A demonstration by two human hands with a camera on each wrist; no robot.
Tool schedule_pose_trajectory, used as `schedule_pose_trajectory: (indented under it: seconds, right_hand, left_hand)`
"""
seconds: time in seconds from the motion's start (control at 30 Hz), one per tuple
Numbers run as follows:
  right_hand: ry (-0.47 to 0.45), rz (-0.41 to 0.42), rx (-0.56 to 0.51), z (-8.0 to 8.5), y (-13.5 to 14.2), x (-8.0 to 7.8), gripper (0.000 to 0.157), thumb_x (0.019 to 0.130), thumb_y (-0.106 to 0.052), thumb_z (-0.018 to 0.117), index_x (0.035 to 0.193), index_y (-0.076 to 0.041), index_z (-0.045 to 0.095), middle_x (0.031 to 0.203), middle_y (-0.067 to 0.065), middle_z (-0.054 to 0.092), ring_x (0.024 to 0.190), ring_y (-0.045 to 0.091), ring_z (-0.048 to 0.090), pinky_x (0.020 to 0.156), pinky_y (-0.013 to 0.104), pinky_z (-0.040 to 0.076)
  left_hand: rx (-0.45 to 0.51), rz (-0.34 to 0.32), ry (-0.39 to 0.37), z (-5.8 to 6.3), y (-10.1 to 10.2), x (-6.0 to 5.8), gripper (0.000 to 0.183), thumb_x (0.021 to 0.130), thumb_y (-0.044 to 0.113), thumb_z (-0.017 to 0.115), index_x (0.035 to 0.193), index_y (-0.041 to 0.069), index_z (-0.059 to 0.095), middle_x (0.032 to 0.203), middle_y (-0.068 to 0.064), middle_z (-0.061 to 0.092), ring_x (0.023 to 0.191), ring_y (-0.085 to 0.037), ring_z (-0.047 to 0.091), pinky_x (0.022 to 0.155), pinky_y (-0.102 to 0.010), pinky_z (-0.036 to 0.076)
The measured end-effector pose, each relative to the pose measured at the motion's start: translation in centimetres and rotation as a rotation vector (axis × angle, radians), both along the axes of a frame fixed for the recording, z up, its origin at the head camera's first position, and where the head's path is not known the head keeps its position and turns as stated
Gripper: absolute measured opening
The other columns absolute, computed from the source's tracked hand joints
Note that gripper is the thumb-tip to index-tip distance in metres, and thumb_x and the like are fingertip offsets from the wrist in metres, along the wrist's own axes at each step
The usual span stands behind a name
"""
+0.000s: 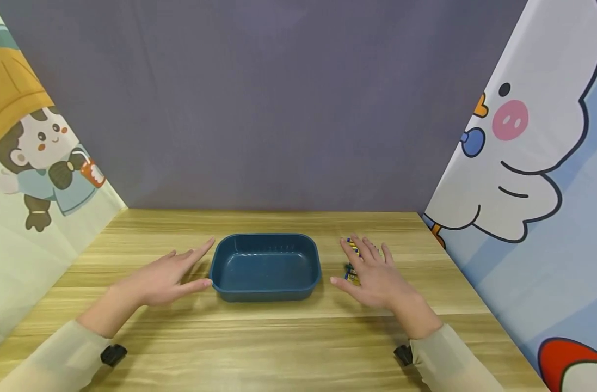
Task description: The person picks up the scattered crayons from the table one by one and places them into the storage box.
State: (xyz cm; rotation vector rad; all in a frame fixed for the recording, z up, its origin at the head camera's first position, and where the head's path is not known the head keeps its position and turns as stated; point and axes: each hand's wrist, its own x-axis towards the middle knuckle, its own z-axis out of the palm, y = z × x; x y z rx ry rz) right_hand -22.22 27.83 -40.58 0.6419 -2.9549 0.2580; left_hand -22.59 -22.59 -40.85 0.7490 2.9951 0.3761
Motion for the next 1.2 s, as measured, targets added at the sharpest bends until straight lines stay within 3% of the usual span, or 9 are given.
schedule_pose_trajectory:
  seconds: [0.2, 0.33, 0.43, 0.57, 0.67, 0.73, 0.97, 1.2]
  right_hand:
    - [-0.009, -0.001, 0.005, 0.0, 0.0, 0.2, 0.093, 0.107, -0.068, 0.056, 0.178, -0.022, 0.018, 0.181, 0.021, 0.023, 0.165, 0.051, 0.024, 0.126, 0.083, 0.012]
    - [-0.009, -0.003, 0.007, 0.2, 0.0, 0.2, 0.094, 0.107, -0.067, 0.057, 0.178, -0.02, 0.018, 0.181, 0.022, 0.024, 0.165, 0.052, 0.024, 0.126, 0.083, 0.012]
    - [-0.01, -0.004, 0.014, 0.4, 0.1, 0.1, 0.094, 0.107, -0.066, 0.057, 0.178, -0.018, 0.019, 0.181, 0.022, 0.023, 0.165, 0.051, 0.025, 0.126, 0.083, 0.011]
    - [-0.012, -0.003, 0.008, 0.4, 0.3, -0.1, 0.093, 0.108, -0.065, 0.056, 0.178, -0.017, 0.018, 0.18, 0.024, 0.024, 0.162, 0.054, 0.028, 0.126, 0.083, 0.011]
    - [-0.019, -0.01, -0.004, 0.4, 0.7, -0.2, 0.092, 0.108, -0.064, 0.056, 0.178, -0.017, 0.019, 0.18, 0.025, 0.024, 0.161, 0.057, 0.029, 0.126, 0.083, 0.011]
    - [-0.031, -0.02, -0.012, 0.3, 1.0, -0.2, 0.092, 0.108, -0.064, 0.056, 0.178, -0.016, 0.02, 0.18, 0.025, 0.023, 0.161, 0.057, 0.028, 0.126, 0.083, 0.01]
    - [-0.08, -0.051, -0.071, -0.2, 3.1, -0.9, 0.09, 0.11, -0.061, 0.055, 0.177, -0.013, 0.02, 0.179, 0.028, 0.023, 0.159, 0.061, 0.027, 0.124, 0.084, 0.008]
    - [-0.095, -0.086, -0.14, -1.3, 6.8, -3.5, 0.076, 0.115, -0.052, 0.05, 0.173, -0.007, 0.032, 0.171, 0.033, 0.037, 0.153, 0.062, 0.037, 0.119, 0.083, 0.028]
  left_hand:
    - [0.009, 0.01, -0.105, -0.1, 1.4, -1.4, 0.105, 0.102, 0.086, 0.042, 0.179, 0.027, 0.0, 0.177, -0.014, 0.038, 0.161, -0.05, 0.038, 0.128, -0.081, 0.019]
    - [0.001, 0.016, -0.15, 0.4, 2.1, -1.7, 0.107, 0.101, 0.088, 0.041, 0.178, 0.03, -0.005, 0.178, -0.015, 0.036, 0.162, -0.047, 0.037, 0.129, -0.081, 0.017]
    - [0.004, 0.016, -0.173, 0.6, 2.3, -1.7, 0.109, 0.101, 0.087, 0.044, 0.178, 0.029, -0.008, 0.177, -0.018, 0.036, 0.155, -0.048, 0.048, 0.128, -0.08, 0.02]
    - [0.027, 0.006, -0.2, 0.6, 2.2, -1.8, 0.113, 0.101, 0.084, 0.049, 0.178, 0.027, -0.011, 0.177, -0.022, 0.035, 0.134, -0.049, 0.068, 0.122, -0.073, 0.039]
    - [0.047, -0.006, -0.223, 0.5, 2.1, -1.9, 0.114, 0.101, 0.082, 0.052, 0.178, 0.026, -0.011, 0.172, -0.026, 0.042, 0.125, -0.044, 0.073, 0.108, -0.063, 0.055]
    - [0.058, -0.009, -0.231, 0.3, 2.1, -2.0, 0.114, 0.101, 0.082, 0.053, 0.177, 0.026, -0.012, 0.169, -0.027, 0.047, 0.125, -0.041, 0.073, 0.104, -0.06, 0.058]
    - [0.078, -0.024, -0.248, 0.1, 2.3, -2.0, 0.114, 0.102, 0.08, 0.054, 0.177, 0.026, -0.013, 0.168, -0.03, 0.046, 0.14, -0.045, 0.064, 0.117, -0.063, 0.05]
    - [0.089, -0.023, -0.275, -0.1, 2.4, -2.0, 0.116, 0.101, 0.081, 0.055, 0.177, 0.028, -0.015, 0.172, -0.03, 0.04, 0.147, -0.048, 0.058, 0.121, -0.065, 0.046]
